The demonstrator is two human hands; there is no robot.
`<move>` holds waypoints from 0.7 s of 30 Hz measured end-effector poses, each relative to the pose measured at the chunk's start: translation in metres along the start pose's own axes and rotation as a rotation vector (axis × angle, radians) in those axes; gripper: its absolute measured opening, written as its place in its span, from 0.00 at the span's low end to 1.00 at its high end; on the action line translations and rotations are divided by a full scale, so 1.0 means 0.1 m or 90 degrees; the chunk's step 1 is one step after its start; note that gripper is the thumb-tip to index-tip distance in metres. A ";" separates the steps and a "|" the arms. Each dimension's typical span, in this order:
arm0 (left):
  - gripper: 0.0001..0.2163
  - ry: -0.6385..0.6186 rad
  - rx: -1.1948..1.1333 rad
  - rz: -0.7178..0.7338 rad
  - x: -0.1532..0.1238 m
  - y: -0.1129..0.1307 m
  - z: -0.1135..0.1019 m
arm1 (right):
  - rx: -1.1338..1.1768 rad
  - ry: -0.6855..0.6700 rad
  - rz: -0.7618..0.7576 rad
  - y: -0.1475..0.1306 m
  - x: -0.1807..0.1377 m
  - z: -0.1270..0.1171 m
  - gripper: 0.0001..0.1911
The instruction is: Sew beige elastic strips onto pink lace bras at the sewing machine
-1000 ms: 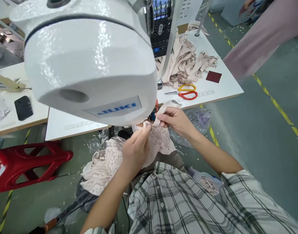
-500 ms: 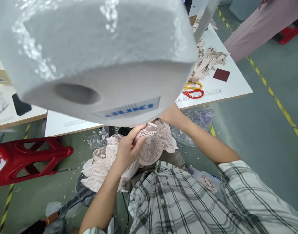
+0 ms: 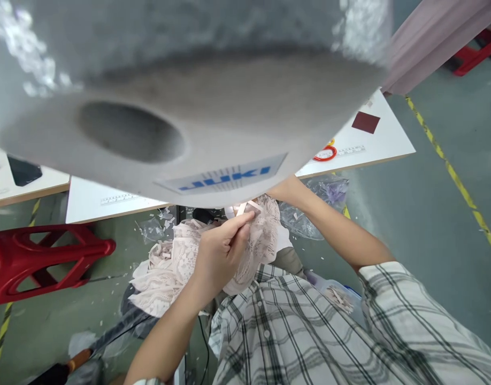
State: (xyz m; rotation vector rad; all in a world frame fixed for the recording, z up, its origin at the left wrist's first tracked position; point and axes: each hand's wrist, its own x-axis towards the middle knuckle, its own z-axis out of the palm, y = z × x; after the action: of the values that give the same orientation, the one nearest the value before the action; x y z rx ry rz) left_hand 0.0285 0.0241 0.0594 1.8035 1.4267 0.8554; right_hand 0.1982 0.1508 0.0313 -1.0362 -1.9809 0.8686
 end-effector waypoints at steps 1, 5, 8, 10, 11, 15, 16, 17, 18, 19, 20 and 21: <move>0.14 0.003 0.006 -0.002 0.02 0.00 -0.01 | 0.008 -0.003 0.004 -0.01 0.00 -0.01 0.10; 0.14 0.014 0.008 -0.045 0.11 0.04 -0.03 | 0.032 -0.008 0.018 -0.05 0.00 -0.04 0.09; 0.14 0.019 -0.006 -0.067 0.15 0.06 -0.04 | 0.040 -0.010 0.020 -0.07 -0.01 -0.05 0.08; 0.14 0.019 -0.008 -0.076 0.16 0.07 -0.04 | 0.042 -0.014 0.021 -0.07 -0.01 -0.05 0.08; 0.14 0.018 -0.007 -0.082 0.17 0.07 -0.04 | 0.042 -0.018 0.022 -0.07 0.00 -0.06 0.09; 0.14 0.014 0.002 -0.097 0.19 0.08 -0.05 | 0.036 -0.027 0.029 -0.05 0.01 -0.07 0.08; 0.14 0.014 0.003 -0.097 0.19 0.08 -0.05 | 0.033 -0.027 0.031 -0.05 0.02 -0.07 0.07; 0.14 0.014 0.005 -0.095 0.19 0.08 -0.05 | 0.031 -0.026 0.033 -0.05 0.02 -0.07 0.06; 0.14 0.014 0.007 -0.095 0.19 0.08 -0.05 | 0.028 -0.024 0.033 -0.05 0.02 -0.07 0.05; 0.14 0.014 0.010 -0.094 0.19 0.07 -0.05 | 0.024 -0.022 0.033 -0.05 0.03 -0.07 0.05; 0.14 0.017 0.012 -0.093 0.19 0.07 -0.04 | 0.021 -0.020 0.032 -0.05 0.03 -0.08 0.05; 0.14 0.019 0.012 -0.090 0.19 0.07 -0.04 | 0.018 -0.018 0.030 -0.05 0.03 -0.08 0.05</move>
State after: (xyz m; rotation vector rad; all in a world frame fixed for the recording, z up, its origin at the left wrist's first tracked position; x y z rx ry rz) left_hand 0.0328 0.0424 0.0686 1.6876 1.5660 0.8015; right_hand 0.2013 0.1530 0.0403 -1.0632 -1.9697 0.9384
